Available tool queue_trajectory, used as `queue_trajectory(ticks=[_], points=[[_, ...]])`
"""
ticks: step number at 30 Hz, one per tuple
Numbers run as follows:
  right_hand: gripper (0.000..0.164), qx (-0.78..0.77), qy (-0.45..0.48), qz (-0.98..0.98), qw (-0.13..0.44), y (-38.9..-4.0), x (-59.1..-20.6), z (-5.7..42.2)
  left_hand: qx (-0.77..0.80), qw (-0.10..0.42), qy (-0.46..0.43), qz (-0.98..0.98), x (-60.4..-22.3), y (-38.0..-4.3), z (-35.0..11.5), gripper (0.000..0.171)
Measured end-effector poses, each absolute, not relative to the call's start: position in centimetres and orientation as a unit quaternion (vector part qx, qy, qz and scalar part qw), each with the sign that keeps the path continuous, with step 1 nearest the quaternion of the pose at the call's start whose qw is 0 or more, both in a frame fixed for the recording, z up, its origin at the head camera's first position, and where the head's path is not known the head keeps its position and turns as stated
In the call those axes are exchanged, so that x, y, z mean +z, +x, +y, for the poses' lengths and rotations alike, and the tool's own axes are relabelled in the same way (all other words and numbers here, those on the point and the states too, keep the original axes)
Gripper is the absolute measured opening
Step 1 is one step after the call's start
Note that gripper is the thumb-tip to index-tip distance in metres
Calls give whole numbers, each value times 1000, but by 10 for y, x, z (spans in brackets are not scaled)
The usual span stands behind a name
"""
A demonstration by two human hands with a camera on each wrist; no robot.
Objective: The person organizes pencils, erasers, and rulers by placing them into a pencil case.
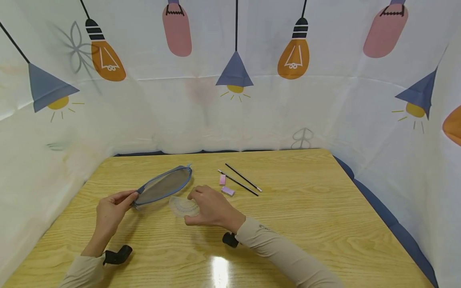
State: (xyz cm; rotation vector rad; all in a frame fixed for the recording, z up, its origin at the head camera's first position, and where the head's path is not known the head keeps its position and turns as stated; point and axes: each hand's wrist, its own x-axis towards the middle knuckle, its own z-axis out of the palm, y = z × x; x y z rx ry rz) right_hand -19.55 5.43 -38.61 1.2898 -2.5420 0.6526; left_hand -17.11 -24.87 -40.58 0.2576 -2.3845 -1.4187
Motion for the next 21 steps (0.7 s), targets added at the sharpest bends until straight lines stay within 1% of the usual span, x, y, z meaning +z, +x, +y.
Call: queue_trajectory(ticks=[11,21], points=[[44,226,452,-855,114,-202,-388,48,-505,186,96,-837,-407,-168,-247,30],[43,234,446,-859,96,-209,-387,44,-523,210,99,-820,-406,-166,-247,26]])
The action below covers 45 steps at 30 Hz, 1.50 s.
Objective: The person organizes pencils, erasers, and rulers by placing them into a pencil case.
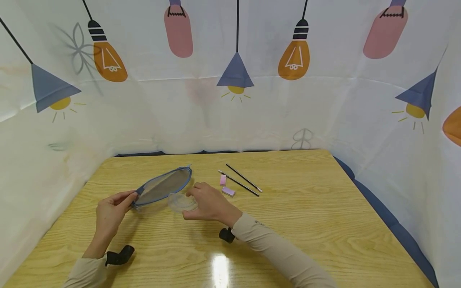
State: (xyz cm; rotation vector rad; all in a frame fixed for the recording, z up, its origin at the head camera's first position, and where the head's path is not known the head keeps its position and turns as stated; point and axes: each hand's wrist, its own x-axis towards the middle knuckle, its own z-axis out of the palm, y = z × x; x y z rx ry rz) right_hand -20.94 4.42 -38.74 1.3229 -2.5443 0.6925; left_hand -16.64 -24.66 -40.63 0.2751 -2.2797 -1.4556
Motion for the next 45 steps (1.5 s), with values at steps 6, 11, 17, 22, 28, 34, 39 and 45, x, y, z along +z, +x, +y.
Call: queue_trajectory(ticks=[6,11,17,22,28,34,39,45], points=[[44,235,443,-861,83,-212,-387,41,-527,205,111,-817,-406,-166,-247,26],[44,237,441,-862,81,-217,-387,39,-532,192,114,-817,-404,-168,-248,29],[45,227,438,-866,76,-222,-383,36,-542,190,116,-810,-401,-169,-247,29],[45,221,433,-870,77,-229,-380,32,-553,189,119,-803,-400,-170,-245,31],[44,218,427,-875,70,-234,-379,25,-557,191,122,-799,-402,-171,-244,32],[43,220,429,-873,71,-236,-379,21,-551,195,125,-801,-402,-170,-243,32],[44,227,429,-871,70,-238,-380,18,-555,197,122,-799,-402,-170,-243,31],[43,218,424,-876,78,-240,-383,15,-560,199,120,-795,-402,-171,-244,30]])
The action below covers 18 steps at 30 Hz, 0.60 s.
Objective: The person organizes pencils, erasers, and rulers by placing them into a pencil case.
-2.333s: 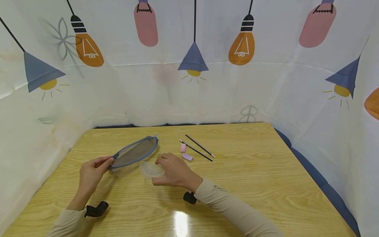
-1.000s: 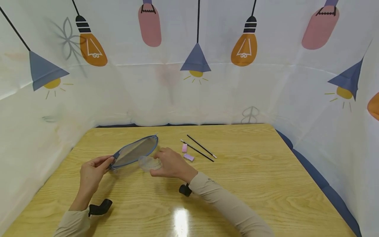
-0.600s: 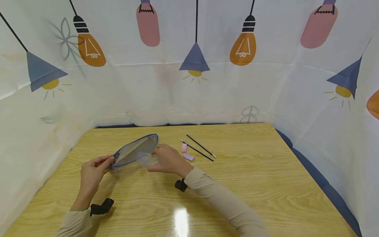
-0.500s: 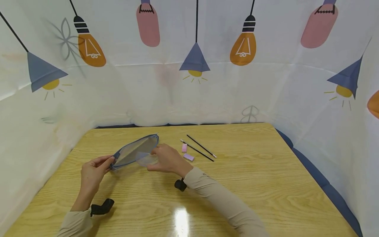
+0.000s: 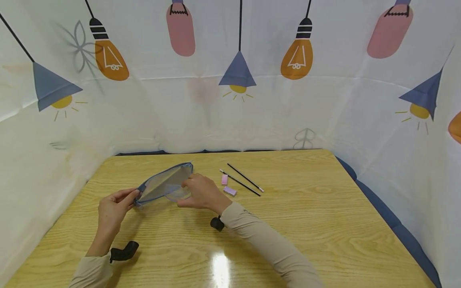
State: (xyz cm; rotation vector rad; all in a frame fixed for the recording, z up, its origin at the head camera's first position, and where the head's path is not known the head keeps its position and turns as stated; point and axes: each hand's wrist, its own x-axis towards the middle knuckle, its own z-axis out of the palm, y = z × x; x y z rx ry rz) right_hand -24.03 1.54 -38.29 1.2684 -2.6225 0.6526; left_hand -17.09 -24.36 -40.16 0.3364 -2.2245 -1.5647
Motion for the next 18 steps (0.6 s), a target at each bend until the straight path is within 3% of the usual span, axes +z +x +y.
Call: queue_trajectory(ticks=[18], points=[[40,194,405,-891,73,-246,-384,9,-558,193,115,-799,-401,-173,-243,30]])
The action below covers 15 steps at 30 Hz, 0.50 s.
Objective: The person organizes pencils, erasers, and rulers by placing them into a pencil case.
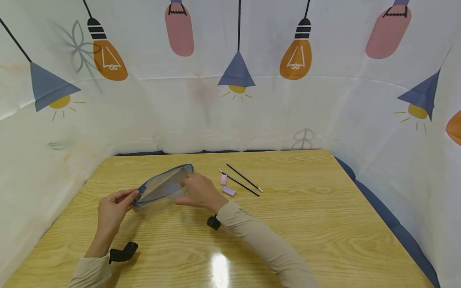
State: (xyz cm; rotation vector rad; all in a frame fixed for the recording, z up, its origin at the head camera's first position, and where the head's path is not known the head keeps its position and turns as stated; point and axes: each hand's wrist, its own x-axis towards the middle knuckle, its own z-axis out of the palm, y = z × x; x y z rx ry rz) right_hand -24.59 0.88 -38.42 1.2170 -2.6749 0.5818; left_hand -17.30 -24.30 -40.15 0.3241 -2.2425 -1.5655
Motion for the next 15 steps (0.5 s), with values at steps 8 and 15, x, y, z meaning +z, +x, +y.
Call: queue_trajectory(ticks=[8,15], points=[[38,182,410,-892,66,-251,-384,4,-557,192,117,-800,-400,-171,-243,30],[37,175,401,-897,63,-252,-382,0,-556,190,113,-801,-400,-171,-243,30]])
